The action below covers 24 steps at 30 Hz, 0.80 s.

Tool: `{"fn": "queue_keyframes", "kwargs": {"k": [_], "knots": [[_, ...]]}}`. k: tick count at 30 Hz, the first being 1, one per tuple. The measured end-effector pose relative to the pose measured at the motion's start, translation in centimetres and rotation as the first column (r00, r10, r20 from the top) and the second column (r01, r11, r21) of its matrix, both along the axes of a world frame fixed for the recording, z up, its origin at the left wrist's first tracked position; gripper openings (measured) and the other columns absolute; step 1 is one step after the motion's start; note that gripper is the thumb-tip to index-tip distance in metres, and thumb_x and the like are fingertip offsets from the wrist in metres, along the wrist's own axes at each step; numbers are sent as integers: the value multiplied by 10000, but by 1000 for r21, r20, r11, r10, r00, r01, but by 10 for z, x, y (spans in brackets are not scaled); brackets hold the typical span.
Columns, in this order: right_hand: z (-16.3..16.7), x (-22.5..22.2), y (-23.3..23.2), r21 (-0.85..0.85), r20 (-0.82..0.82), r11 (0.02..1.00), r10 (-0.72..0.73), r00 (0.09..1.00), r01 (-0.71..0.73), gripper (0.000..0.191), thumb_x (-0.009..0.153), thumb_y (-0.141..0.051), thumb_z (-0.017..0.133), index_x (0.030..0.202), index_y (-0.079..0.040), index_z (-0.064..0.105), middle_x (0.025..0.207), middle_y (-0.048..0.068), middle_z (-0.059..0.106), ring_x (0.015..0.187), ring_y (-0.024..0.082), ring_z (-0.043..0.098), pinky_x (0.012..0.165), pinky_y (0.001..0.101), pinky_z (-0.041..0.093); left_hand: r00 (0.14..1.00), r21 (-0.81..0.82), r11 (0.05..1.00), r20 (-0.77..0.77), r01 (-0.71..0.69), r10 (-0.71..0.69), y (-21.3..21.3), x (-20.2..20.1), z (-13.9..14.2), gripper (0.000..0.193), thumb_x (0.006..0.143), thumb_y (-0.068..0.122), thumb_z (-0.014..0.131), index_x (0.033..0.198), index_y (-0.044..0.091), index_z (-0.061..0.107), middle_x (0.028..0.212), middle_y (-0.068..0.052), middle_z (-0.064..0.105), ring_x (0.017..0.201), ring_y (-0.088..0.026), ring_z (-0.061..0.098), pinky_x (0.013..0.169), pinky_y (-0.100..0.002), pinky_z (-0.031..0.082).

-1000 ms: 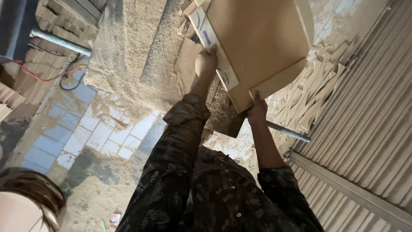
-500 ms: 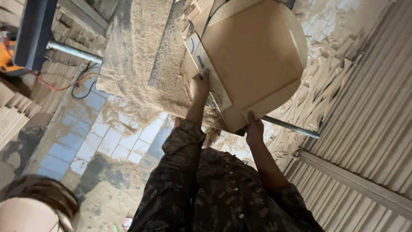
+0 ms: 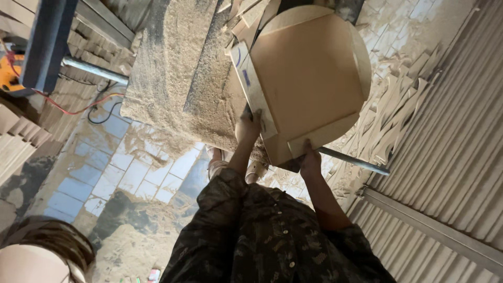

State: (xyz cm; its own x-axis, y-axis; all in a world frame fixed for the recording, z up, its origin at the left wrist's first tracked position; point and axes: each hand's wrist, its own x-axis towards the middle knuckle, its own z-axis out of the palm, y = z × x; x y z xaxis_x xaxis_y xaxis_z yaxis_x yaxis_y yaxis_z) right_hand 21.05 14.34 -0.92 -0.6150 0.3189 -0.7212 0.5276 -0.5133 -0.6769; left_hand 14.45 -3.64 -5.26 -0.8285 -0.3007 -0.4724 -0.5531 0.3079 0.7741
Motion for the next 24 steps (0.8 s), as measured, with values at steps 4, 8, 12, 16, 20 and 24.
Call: {"fn": "queue_keyframes", "kwargs": {"k": [4,8,12,16,20,24], "knots": [[1,-6,-9,13,90,999,46,995,-47,524,897,-417,731,1327,-168,566,1119,33,701,982,209,687,789,431,587,998,-137,989,41,62,-56,-4,-17,-7,526,956,567,583,864,86,776,803,-193,748,751,-390,743,681,-503,574],[9,-20,-20,13,122,998,53,991,-55,514,914,-449,725,1303,-145,586,1111,51,718,978,226,712,804,430,612,999,-150,988,24,26,-23,-7,-41,-2,497,950,552,579,888,104,786,807,-186,754,748,-386,743,684,-493,572],[17,-35,-27,12,102,996,87,991,-89,473,945,-463,688,1296,-159,596,1095,38,718,956,205,705,761,396,597,998,-140,990,55,-3,10,-7,-58,10,474,919,557,590,911,131,796,809,-174,764,754,-376,742,680,-486,573],[22,-50,-29,3,75,997,82,994,-82,425,993,-474,659,1256,-146,594,1036,24,692,873,182,667,722,386,591,995,-156,987,95,36,-21,-5,-74,18,505,936,577,576,914,124,797,855,-178,763,796,-367,755,732,-482,584],[25,-69,-30,31,39,997,69,997,-70,399,964,-453,673,1247,-182,600,1001,6,691,849,170,667,689,378,558,997,-178,984,73,16,-3,-2,-99,24,525,901,599,594,921,115,798,872,-186,761,826,-378,751,748,-491,579],[29,-75,-31,22,37,999,40,998,-41,420,966,-458,683,1253,-163,602,994,13,678,851,180,663,694,388,558,999,-177,984,-39,-19,12,-3,-106,28,554,908,607,595,880,95,806,880,-195,762,854,-390,747,768,-492,578]]}}
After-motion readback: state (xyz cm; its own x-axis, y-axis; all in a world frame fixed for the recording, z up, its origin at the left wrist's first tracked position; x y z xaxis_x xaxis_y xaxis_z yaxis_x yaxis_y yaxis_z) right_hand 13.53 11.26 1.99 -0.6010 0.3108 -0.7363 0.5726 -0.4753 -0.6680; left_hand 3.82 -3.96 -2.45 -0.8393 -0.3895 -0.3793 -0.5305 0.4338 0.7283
